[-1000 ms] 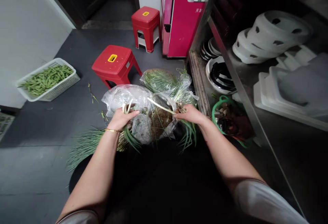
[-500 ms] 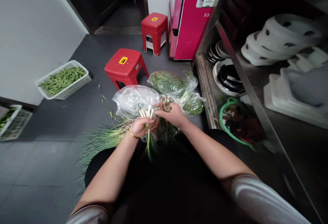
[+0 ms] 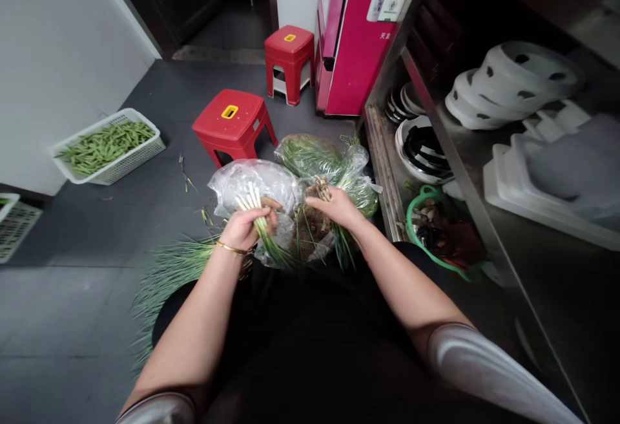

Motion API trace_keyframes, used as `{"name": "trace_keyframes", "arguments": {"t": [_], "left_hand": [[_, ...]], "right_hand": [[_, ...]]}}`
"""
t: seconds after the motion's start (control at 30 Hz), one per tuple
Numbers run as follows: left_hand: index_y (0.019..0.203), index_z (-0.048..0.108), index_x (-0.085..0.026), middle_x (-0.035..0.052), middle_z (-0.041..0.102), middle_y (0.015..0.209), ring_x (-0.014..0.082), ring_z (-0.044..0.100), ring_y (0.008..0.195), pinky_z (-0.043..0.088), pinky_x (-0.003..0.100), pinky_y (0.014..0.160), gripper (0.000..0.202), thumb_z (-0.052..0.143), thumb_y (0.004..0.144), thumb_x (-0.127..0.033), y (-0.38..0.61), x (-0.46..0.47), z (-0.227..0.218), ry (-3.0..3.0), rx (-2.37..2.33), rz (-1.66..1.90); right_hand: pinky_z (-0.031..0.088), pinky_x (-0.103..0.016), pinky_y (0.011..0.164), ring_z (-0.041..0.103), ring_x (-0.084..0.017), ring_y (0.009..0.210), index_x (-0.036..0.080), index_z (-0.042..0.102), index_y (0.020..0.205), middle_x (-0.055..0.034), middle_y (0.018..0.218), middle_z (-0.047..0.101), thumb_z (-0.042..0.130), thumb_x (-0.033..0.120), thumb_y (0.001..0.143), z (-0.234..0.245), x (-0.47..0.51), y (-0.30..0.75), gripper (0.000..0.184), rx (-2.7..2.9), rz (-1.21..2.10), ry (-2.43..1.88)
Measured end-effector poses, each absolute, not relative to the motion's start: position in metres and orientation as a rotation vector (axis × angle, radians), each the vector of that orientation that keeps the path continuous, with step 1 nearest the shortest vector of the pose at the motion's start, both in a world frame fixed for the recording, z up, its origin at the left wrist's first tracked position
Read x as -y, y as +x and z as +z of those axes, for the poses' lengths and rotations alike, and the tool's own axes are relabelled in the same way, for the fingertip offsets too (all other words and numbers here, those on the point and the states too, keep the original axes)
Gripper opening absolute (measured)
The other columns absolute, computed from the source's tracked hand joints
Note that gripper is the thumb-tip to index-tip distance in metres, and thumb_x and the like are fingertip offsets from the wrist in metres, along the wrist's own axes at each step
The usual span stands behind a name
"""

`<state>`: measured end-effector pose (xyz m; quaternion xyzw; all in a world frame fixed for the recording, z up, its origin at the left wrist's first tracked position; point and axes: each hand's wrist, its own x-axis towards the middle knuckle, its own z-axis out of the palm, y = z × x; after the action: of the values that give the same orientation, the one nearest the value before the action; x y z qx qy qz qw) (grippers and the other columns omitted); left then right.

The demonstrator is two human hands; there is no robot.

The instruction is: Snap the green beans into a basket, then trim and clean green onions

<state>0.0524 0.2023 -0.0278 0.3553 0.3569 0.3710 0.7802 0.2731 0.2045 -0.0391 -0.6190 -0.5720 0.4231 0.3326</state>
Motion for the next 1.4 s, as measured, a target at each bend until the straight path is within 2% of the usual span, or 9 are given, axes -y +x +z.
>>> {"name": "trace_keyframes", "arguments": {"t": [0.1, 0.17, 0.3, 0.47, 0.8, 1.0, 1.1, 1.23, 1.4], "left_hand": [[0.088, 0.067, -0.011, -0.0074, 0.044, 0.045, 0.0010, 0.024, 0.033, 0.018, 0.017, 0.035, 0.030, 0.075, 0.064, -0.027, 0.067, -0.201, -0.028, 0.802, -0.951, 0.916], [0.079, 0.066, -0.011, -0.0068, 0.045, 0.047, 0.0011, 0.028, 0.034, 0.019, 0.017, 0.035, 0.031, 0.080, 0.058, -0.027, 0.081, -0.196, -0.033, 0.892, -1.072, 0.917], [0.066, 0.062, -0.011, -0.0054, 0.047, 0.044, 0.0026, 0.033, 0.035, 0.020, 0.018, 0.034, 0.031, 0.083, 0.051, -0.028, 0.093, -0.195, -0.040, 0.953, -1.147, 0.848], [0.065, 0.061, -0.011, -0.0054, 0.045, 0.040, 0.0027, 0.032, 0.032, 0.018, 0.017, 0.033, 0.032, 0.082, 0.052, -0.030, 0.076, -0.207, -0.035, 0.868, -1.071, 0.868], [0.073, 0.063, -0.010, 0.0004, 0.059, 0.057, 0.0010, 0.034, 0.035, 0.019, 0.016, 0.033, 0.031, 0.080, 0.054, -0.027, 0.056, -0.222, -0.025, 0.802, -1.135, 1.079], [0.056, 0.060, -0.012, -0.0046, 0.042, 0.038, 0.0046, 0.033, 0.034, 0.022, 0.020, 0.035, 0.027, 0.080, 0.057, -0.030, 0.081, -0.204, -0.037, 1.090, -1.200, 0.788], [0.050, 0.061, -0.011, -0.0014, 0.047, 0.040, 0.0054, 0.036, 0.037, 0.024, 0.021, 0.037, 0.027, 0.076, 0.062, -0.030, 0.083, -0.202, -0.040, 1.293, -1.248, 0.711], [0.049, 0.059, -0.013, -0.0010, 0.051, 0.044, 0.0059, 0.039, 0.041, 0.026, 0.020, 0.039, 0.026, 0.074, 0.063, -0.029, 0.081, -0.204, -0.042, 1.347, -1.198, 0.672], [0.053, 0.055, -0.013, -0.0021, 0.047, 0.042, 0.0045, 0.033, 0.035, 0.021, 0.020, 0.035, 0.028, 0.075, 0.062, -0.030, 0.071, -0.209, -0.037, 1.106, -1.133, 0.642]], "right_hand": [[0.044, -0.025, 0.060, 0.051, -0.011, 0.058, 0.014, 0.062, 0.099, 0.0041, 0.066, 0.058, 0.072, 0.028, 0.061, -0.051, -0.197, 0.252, 0.041, 1.475, 1.334, -1.542], [0.044, -0.024, 0.055, 0.049, -0.009, 0.051, 0.015, 0.062, 0.089, 0.0066, 0.058, 0.055, 0.073, 0.025, 0.059, -0.057, -0.192, 0.239, 0.034, 1.451, 1.501, -1.473], [0.044, -0.023, 0.048, 0.049, -0.009, 0.044, 0.015, 0.058, 0.069, 0.0064, 0.050, 0.053, 0.076, 0.035, 0.058, -0.058, -0.183, 0.232, 0.030, 1.281, 1.885, -1.240], [0.051, -0.027, 0.058, 0.063, -0.014, 0.058, 0.012, 0.064, 0.084, -0.0017, 0.068, 0.068, 0.079, 0.041, 0.056, -0.051, -0.180, 0.254, 0.043, 0.996, 2.123, -1.057], [0.052, -0.028, 0.056, 0.064, -0.015, 0.056, 0.011, 0.066, 0.078, -0.0026, 0.066, 0.068, 0.079, 0.040, 0.058, -0.048, -0.174, 0.268, 0.037, 1.079, 2.097, -1.131], [0.049, -0.028, 0.059, 0.062, -0.015, 0.059, 0.015, 0.064, 0.071, -0.0007, 0.064, 0.066, 0.070, 0.034, 0.067, -0.058, -0.177, 0.262, 0.020, 1.297, 1.647, -1.360], [0.046, -0.025, 0.058, 0.061, -0.015, 0.060, 0.016, 0.063, 0.067, -0.0012, 0.063, 0.066, 0.063, 0.032, 0.074, -0.057, -0.175, 0.260, 0.018, 1.492, 1.499, -1.427], [0.044, -0.023, 0.058, 0.060, -0.014, 0.059, 0.017, 0.063, 0.076, 0.0008, 0.061, 0.064, 0.062, 0.033, 0.076, -0.050, -0.171, 0.257, 0.016, 1.621, 1.389, -1.440], [0.044, -0.025, 0.062, 0.061, -0.014, 0.062, 0.017, 0.062, 0.070, -0.0003, 0.062, 0.065, 0.057, 0.033, 0.081, -0.051, -0.176, 0.263, 0.020, 1.695, 1.455, -1.424]]}}
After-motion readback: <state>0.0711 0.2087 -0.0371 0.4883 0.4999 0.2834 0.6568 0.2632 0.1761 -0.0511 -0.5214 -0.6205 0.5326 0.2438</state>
